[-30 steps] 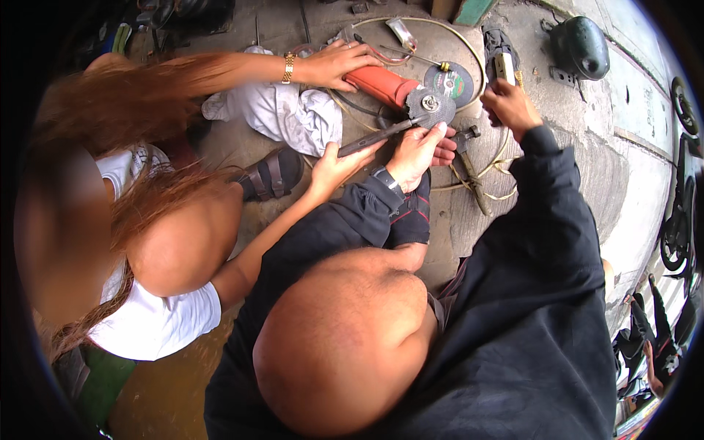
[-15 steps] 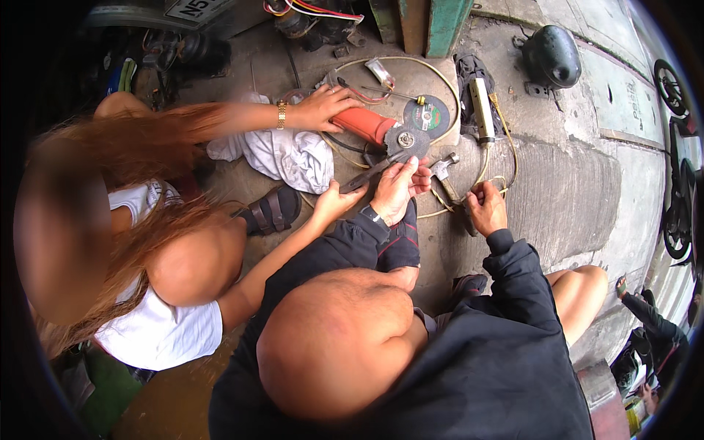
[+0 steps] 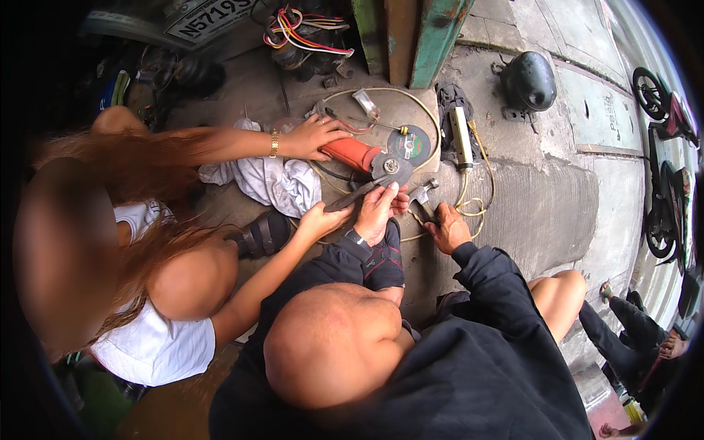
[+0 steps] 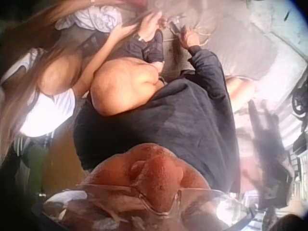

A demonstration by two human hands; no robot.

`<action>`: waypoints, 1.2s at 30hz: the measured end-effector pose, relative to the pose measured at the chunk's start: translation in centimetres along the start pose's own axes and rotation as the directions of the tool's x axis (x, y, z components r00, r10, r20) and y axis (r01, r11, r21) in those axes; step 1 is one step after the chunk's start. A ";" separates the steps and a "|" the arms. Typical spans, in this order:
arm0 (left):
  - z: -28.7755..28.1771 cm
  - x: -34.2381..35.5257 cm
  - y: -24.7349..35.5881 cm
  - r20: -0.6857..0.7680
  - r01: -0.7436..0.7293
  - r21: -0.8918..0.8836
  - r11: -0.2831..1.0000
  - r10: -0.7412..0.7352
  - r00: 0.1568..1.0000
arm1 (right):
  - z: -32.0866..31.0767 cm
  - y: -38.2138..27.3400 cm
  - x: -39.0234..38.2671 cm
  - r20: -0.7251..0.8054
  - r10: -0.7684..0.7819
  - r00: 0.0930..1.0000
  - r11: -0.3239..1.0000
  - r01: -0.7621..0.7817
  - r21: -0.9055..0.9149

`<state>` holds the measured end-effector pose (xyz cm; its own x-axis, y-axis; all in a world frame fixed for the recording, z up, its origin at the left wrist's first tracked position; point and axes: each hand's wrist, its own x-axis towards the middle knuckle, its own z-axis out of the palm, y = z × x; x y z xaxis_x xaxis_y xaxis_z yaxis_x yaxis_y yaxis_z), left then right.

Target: The person disassembles and services a handheld power tool on the floor, using a hammer and hands to remove parts, wipe the housing with a cloth, and reassemble the components.

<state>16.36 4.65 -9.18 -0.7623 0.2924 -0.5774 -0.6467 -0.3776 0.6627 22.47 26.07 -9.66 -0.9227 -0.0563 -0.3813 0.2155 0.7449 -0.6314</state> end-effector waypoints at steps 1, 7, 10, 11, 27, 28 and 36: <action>-0.1 -0.1 0.2 0.001 -0.004 0.005 1.000 0.004 1.000 | -0.3 -0.3 0.2 0.012 0.006 1.000 1.000 -0.006 0.016; -0.4 -0.9 1.5 0.018 0.003 0.033 0.999 -0.004 1.000 | -9.2 -2.3 1.7 0.126 -0.046 0.991 0.999 0.047 -0.006; -0.5 -0.9 1.7 0.046 0.033 0.053 0.998 -0.036 0.998 | -15.3 -1.3 3.0 0.111 0.068 0.992 0.997 -0.064 -0.038; -0.4 -0.7 1.6 0.051 0.045 0.062 0.997 -0.048 0.998 | -16.7 0.3 3.6 0.076 0.079 0.994 0.995 -0.075 -0.062; -2.6 0.0 0.7 0.236 0.069 0.064 0.996 -0.082 0.968 | -21.3 6.5 16.6 0.201 0.308 0.930 0.778 -0.124 -0.616; -3.0 0.1 0.5 0.245 0.076 0.096 0.992 -0.098 0.965 | -20.6 4.8 16.8 0.195 0.307 0.931 0.750 -0.111 -0.652; -3.1 -2.7 7.0 0.118 0.061 -0.072 0.996 -0.053 0.992 | -20.8 4.5 16.2 0.175 0.214 0.961 0.725 -0.036 -0.688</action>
<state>13.96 -1.51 -4.52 -0.7247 0.4137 -0.5511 -0.6890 -0.4209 0.5901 1.88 42.34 -4.61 -0.7851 -0.0111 -0.6192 -0.0300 0.9993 0.0201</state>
